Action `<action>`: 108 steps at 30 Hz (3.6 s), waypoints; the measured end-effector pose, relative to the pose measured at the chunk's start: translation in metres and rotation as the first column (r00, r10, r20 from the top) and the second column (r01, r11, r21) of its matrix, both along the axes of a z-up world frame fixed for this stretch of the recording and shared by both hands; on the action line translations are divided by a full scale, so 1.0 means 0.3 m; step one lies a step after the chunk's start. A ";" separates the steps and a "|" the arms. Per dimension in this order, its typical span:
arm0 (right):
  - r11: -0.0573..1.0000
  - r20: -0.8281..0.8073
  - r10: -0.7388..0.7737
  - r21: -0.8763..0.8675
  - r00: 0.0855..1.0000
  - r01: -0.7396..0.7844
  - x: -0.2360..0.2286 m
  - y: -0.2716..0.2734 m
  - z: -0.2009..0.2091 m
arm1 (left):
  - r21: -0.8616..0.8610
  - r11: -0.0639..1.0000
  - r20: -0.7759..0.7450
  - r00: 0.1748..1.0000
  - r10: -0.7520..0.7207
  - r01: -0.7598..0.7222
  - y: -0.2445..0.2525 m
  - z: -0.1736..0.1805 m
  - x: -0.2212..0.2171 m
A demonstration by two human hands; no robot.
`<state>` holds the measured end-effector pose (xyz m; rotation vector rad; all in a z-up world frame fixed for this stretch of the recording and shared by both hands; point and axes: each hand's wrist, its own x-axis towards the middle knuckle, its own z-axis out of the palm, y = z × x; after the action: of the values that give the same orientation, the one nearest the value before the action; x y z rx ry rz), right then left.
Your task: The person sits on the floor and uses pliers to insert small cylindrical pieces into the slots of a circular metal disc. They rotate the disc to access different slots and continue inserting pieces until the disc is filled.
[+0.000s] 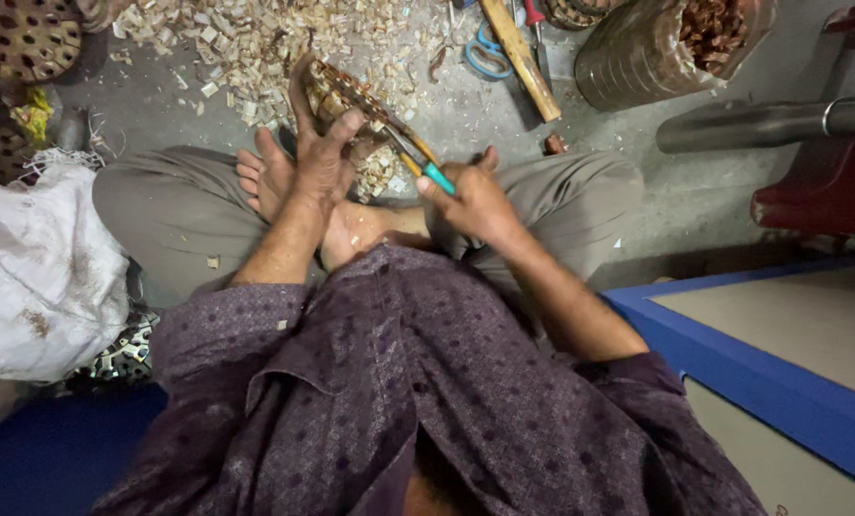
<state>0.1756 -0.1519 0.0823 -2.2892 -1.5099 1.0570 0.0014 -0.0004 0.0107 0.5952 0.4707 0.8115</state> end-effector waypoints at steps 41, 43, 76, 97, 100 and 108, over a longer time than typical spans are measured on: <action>0.757 -0.635 -0.330 0.264 0.698 0.598 0.266 -0.162 -0.079 | -0.220 0.968 0.106 0.990 -0.096 0.118 0.000 -0.092 0.011; 0.845 -0.345 -0.141 0.446 0.928 0.294 0.174 -0.132 -0.058 | -0.229 0.965 0.127 0.987 -0.097 0.124 0.002 -0.092 0.002; 0.927 0.310 -0.059 0.369 0.949 -0.063 -0.072 -0.039 -0.124 | -0.124 0.991 0.002 0.999 -0.047 0.047 -0.004 -0.049 0.002; 0.523 -0.932 0.051 0.331 0.359 0.785 0.350 -0.196 0.044 | -0.392 0.918 -0.070 0.992 -0.101 0.066 0.036 -0.110 0.012; 0.387 -0.985 -0.069 0.121 0.159 0.914 0.556 -0.175 0.145 | -0.284 0.952 -0.027 0.992 -0.127 0.114 0.029 -0.138 0.021; 0.620 -0.830 -0.430 0.014 0.355 0.784 0.374 -0.194 -0.025 | -0.288 0.946 -0.020 0.987 -0.162 0.150 0.028 -0.145 0.010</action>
<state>0.2879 -0.2101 0.0749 -1.4855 -0.3341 1.0788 0.0045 0.0080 -0.0326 0.3765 0.5624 0.5667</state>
